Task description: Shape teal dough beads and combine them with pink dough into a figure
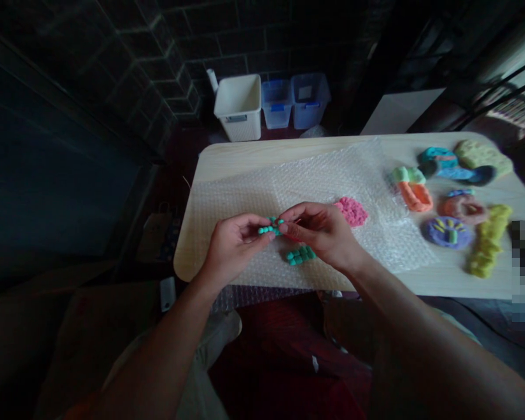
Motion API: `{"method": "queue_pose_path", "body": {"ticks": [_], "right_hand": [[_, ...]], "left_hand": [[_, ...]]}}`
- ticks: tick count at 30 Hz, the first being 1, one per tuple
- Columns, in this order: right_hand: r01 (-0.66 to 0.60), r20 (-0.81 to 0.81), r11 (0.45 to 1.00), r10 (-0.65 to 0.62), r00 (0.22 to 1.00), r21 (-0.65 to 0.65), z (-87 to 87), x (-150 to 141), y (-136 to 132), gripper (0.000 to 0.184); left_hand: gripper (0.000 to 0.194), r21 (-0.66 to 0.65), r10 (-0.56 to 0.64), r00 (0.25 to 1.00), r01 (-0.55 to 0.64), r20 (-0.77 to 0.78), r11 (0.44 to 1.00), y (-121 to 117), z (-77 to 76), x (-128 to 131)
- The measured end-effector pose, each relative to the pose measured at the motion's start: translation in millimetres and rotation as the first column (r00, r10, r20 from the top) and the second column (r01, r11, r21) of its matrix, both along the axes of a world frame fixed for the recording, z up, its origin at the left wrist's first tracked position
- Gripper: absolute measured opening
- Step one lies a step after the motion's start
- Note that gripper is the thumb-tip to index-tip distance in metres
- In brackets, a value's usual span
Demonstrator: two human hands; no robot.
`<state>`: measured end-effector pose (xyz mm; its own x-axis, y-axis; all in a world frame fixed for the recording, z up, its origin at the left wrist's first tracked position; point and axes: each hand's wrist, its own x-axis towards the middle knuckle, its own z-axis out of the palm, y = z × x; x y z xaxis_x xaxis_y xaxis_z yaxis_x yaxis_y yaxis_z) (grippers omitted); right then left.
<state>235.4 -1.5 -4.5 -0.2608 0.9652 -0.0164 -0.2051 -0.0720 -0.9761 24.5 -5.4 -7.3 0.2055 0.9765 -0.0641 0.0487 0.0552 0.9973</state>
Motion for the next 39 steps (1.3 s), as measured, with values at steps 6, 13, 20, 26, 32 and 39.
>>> {"method": "queue_pose_path", "body": {"ticks": [6, 13, 20, 26, 32, 39], "right_hand": [[0.008, 0.213, 0.97, -0.062, 0.975, 0.244, -4.8, -2, 1, 0.027], [-0.023, 0.215, 0.963, -0.036, 0.976, 0.267, 4.2, -2, -1, 0.022], [-0.02, 0.246, 0.974, -0.037, 0.969, 0.227, 4.7, -1, -1, 0.022], [-0.008, 0.306, 0.972, -0.066, 0.95, 0.235, 5.2, -3, -2, 0.022], [0.058, 0.085, 0.998, -0.058, 0.995, 0.005, 4.6, -5, -3, 0.026], [0.113, 0.018, 0.993, -0.113, 0.993, -0.03, 2.4, -2, -1, 0.02]], "left_hand": [[0.022, 0.014, -0.002, 1.0, 0.002, 0.001, 1.0, -1, -1.4, 2], [0.023, 0.016, 0.025, 1.0, -0.025, -0.008, 1.0, -1, 1.3, 3], [0.025, 0.032, 0.004, 0.999, -0.003, -0.043, 0.999, -2, 0.5, 3], [0.021, 0.046, 0.04, 0.998, -0.037, -0.054, 0.998, -4, 1.7, 8], [0.03, -0.057, 0.04, 0.996, -0.036, 0.077, 0.998, -3, 6.1, 10], [0.038, -0.143, 0.056, 0.991, -0.039, 0.121, 0.989, -2, 6.1, 9]]}}
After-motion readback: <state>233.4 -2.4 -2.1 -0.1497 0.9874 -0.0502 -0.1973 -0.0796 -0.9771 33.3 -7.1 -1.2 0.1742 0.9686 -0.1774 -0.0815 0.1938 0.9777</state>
